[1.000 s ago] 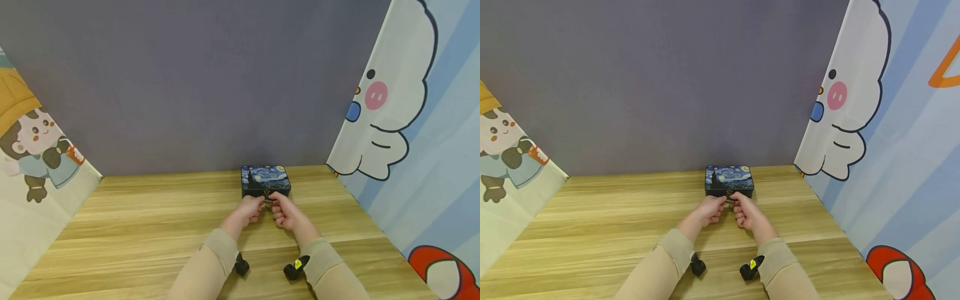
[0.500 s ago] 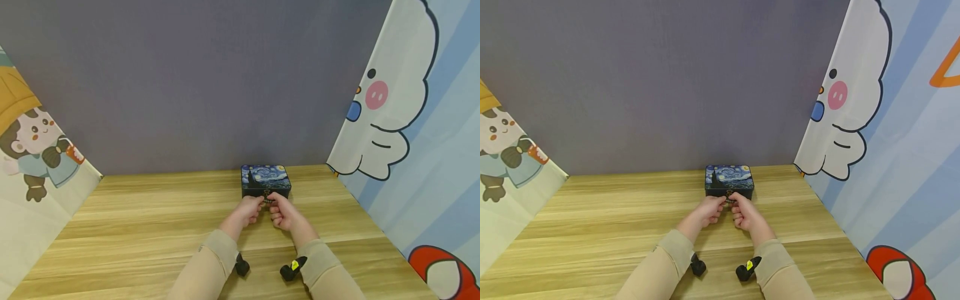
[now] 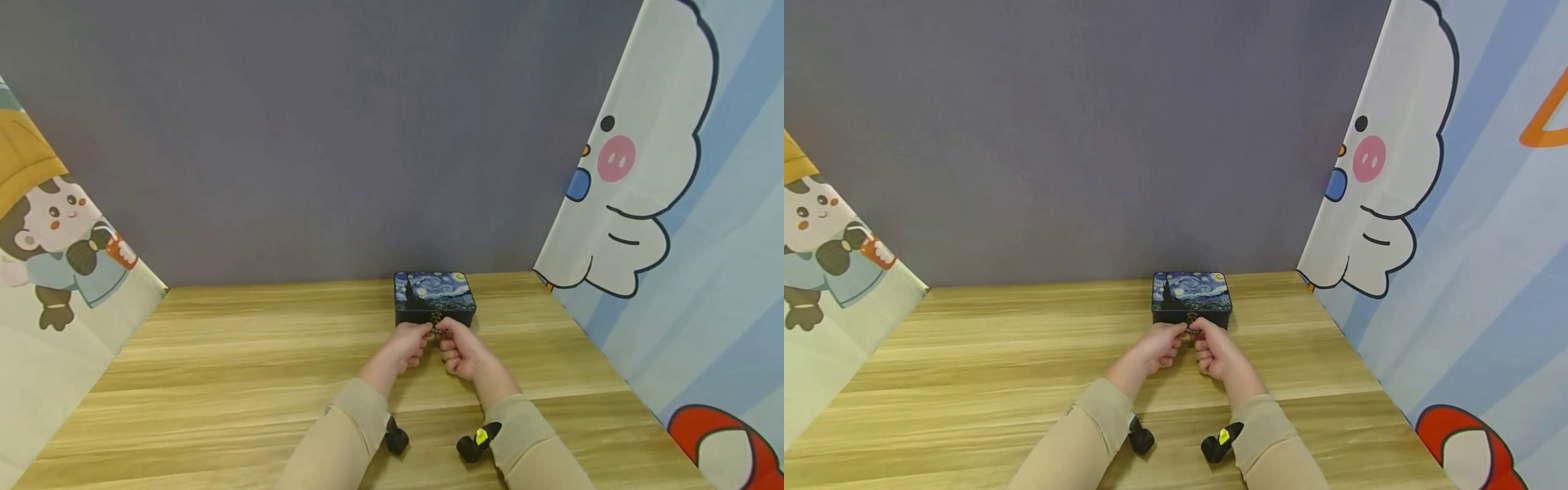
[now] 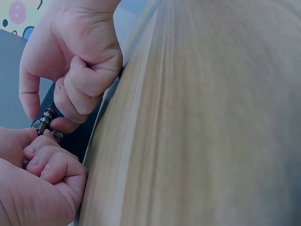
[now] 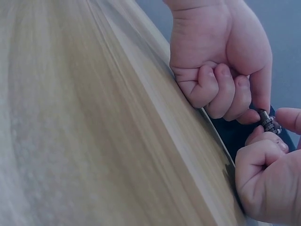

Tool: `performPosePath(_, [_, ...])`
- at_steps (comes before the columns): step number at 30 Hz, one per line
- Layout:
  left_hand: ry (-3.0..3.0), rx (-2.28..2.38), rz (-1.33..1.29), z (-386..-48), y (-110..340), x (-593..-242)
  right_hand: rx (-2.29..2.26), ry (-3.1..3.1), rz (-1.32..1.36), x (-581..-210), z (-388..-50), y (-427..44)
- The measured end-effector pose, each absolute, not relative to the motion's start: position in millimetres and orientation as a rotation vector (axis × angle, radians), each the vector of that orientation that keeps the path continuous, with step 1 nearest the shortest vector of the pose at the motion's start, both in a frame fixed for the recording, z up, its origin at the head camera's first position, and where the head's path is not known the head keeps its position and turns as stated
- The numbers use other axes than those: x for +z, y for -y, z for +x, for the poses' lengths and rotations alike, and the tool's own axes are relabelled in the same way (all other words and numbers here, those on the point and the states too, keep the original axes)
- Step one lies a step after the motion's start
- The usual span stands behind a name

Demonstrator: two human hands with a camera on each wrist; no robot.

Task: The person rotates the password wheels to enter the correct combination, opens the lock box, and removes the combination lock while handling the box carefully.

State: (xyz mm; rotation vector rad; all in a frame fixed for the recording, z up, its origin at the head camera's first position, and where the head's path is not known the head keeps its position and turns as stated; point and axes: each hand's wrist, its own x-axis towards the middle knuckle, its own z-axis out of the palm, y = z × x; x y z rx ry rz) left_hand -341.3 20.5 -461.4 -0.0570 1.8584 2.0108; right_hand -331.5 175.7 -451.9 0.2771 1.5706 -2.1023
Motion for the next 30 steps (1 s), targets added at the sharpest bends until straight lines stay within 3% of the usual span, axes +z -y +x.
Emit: performPosePath(30, [-1.872, 2.014, -0.047, -341.4, -18.0, -464.0, -2.104, -1.614, 0.279, -455.2, -333.4, -173.4])
